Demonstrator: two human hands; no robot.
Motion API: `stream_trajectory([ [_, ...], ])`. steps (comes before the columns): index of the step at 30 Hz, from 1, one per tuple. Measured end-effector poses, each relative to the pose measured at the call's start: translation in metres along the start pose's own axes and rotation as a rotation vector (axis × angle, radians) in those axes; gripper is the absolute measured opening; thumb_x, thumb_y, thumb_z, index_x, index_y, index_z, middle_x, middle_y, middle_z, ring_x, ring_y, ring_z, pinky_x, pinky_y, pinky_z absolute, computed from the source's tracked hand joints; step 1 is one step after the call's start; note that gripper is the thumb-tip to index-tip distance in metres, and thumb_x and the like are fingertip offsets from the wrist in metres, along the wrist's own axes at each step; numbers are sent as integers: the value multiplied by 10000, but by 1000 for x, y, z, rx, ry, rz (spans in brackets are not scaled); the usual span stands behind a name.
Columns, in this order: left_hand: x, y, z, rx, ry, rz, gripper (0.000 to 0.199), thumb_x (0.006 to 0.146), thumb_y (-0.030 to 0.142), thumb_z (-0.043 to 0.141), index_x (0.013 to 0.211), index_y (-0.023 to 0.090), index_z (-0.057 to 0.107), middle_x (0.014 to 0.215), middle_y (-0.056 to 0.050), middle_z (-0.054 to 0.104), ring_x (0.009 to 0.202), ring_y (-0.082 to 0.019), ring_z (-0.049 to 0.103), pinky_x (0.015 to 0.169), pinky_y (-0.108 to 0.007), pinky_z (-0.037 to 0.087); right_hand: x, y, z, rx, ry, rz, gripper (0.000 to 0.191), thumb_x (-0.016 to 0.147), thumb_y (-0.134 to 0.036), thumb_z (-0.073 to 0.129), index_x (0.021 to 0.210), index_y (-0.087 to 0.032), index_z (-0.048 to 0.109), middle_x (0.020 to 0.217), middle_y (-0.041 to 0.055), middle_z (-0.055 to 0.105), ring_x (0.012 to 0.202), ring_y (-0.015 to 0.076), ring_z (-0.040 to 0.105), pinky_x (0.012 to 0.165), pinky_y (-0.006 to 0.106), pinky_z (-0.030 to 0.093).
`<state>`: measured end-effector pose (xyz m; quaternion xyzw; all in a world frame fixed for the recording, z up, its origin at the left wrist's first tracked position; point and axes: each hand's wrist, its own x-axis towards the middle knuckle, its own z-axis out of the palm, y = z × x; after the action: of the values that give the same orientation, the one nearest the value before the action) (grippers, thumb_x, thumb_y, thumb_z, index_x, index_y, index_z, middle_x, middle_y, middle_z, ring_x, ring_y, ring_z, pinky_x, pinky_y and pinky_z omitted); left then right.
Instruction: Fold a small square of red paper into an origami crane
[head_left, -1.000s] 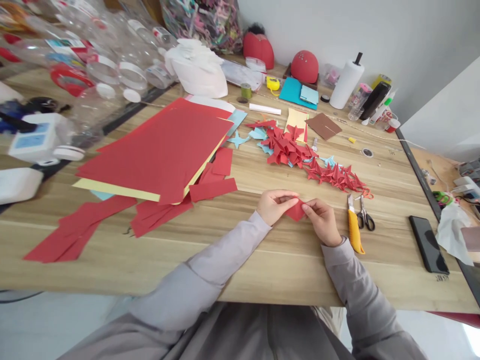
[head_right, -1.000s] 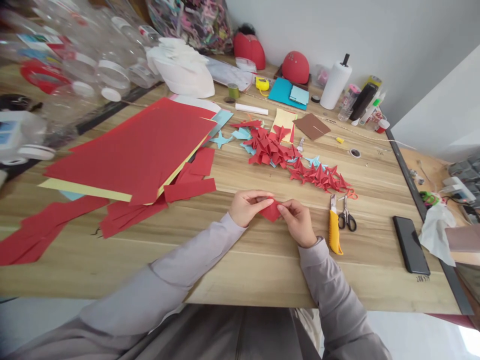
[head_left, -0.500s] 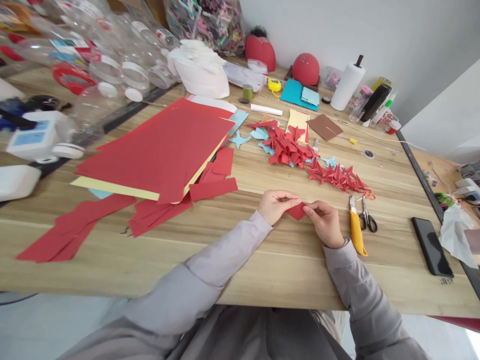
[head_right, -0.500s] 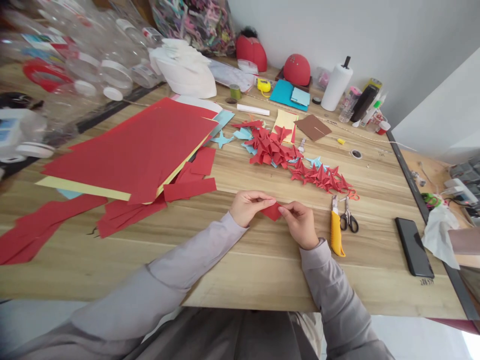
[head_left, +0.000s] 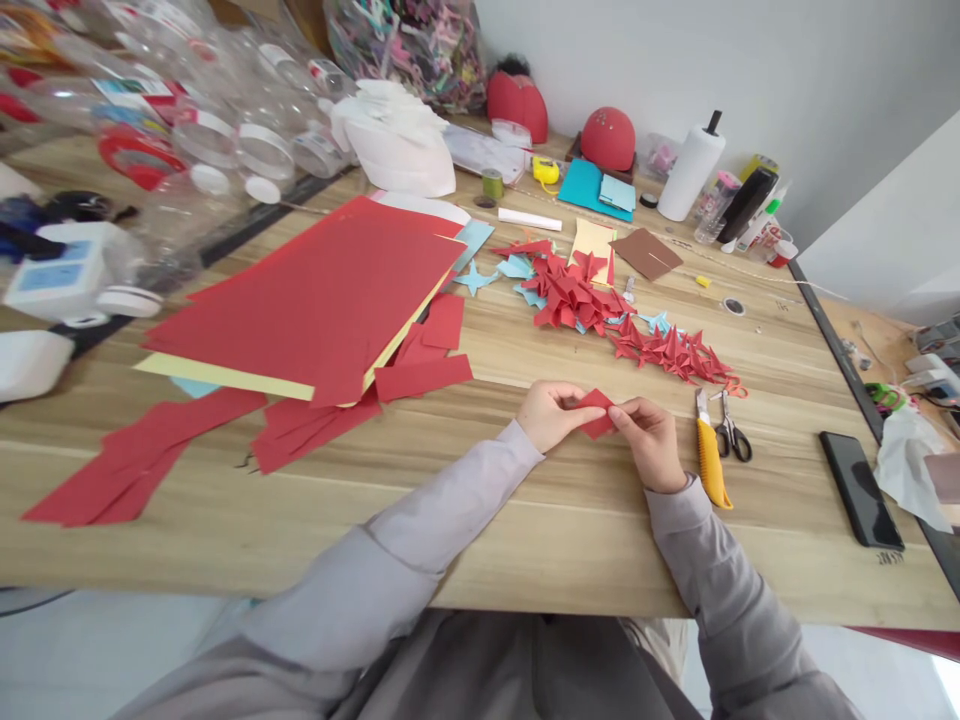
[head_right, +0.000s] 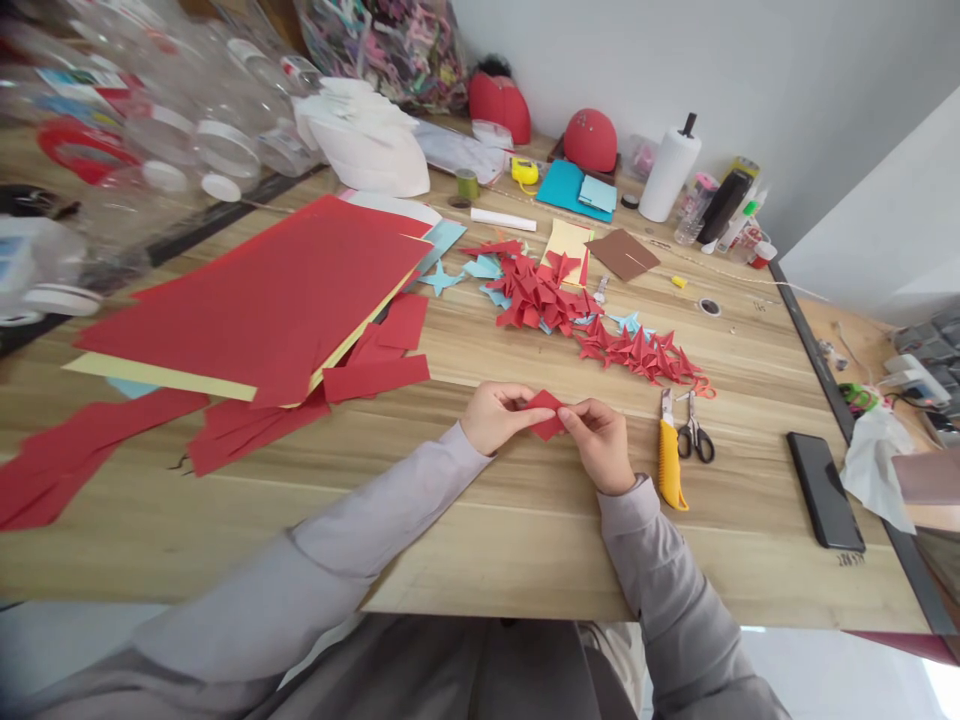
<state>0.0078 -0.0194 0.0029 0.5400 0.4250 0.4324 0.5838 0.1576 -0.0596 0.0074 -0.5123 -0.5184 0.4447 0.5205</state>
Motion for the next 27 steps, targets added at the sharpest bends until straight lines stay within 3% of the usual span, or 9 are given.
stream_trajectory([
  [3,-1,-2,2,53,-41,-16,248,535,337,741,532,117,627,455,21,560,427,-67,443,424,-197,335,-1,1,0,20,-41,-4,155,720,-360,648,758,-210,662,694,15,648,680,150,582,664,293,473],
  [7,-4,-5,6,92,-107,-44,259,550,304,727,465,115,572,398,49,483,384,-35,372,385,-179,278,-2,5,1,-73,-67,-81,108,723,-320,655,742,-219,687,667,10,597,634,136,540,604,276,442],
  [10,-6,-3,8,66,-130,-87,241,539,258,736,459,118,557,399,51,500,380,-39,410,381,-171,315,-2,6,0,-97,-17,-119,93,721,-303,657,691,-221,690,631,4,571,608,130,517,580,270,421],
  [15,-8,-1,12,-61,-212,-240,171,539,192,746,561,103,602,502,0,612,459,-107,572,461,-229,489,0,5,-2,-35,78,-93,86,719,-288,654,688,-215,687,663,5,595,630,132,532,611,276,424],
  [21,-9,-5,16,-240,-303,-359,257,628,240,719,768,105,550,547,-25,641,438,-140,604,422,-254,503,2,5,-3,-48,199,-109,117,710,-303,656,695,-188,674,656,2,601,621,123,524,584,254,420],
  [24,-8,-7,15,-297,-323,-357,301,634,272,722,780,119,508,504,-2,618,393,-136,582,390,-245,491,3,4,-4,-37,164,-53,153,721,-329,645,722,-178,669,653,-2,612,588,107,520,556,234,416],
  [27,-6,-6,14,-310,-295,-338,300,623,280,731,733,115,506,485,2,606,363,-124,560,367,-230,475,3,3,-5,-60,84,33,227,745,-386,609,724,-166,660,532,-28,558,445,77,435,434,210,350],
])
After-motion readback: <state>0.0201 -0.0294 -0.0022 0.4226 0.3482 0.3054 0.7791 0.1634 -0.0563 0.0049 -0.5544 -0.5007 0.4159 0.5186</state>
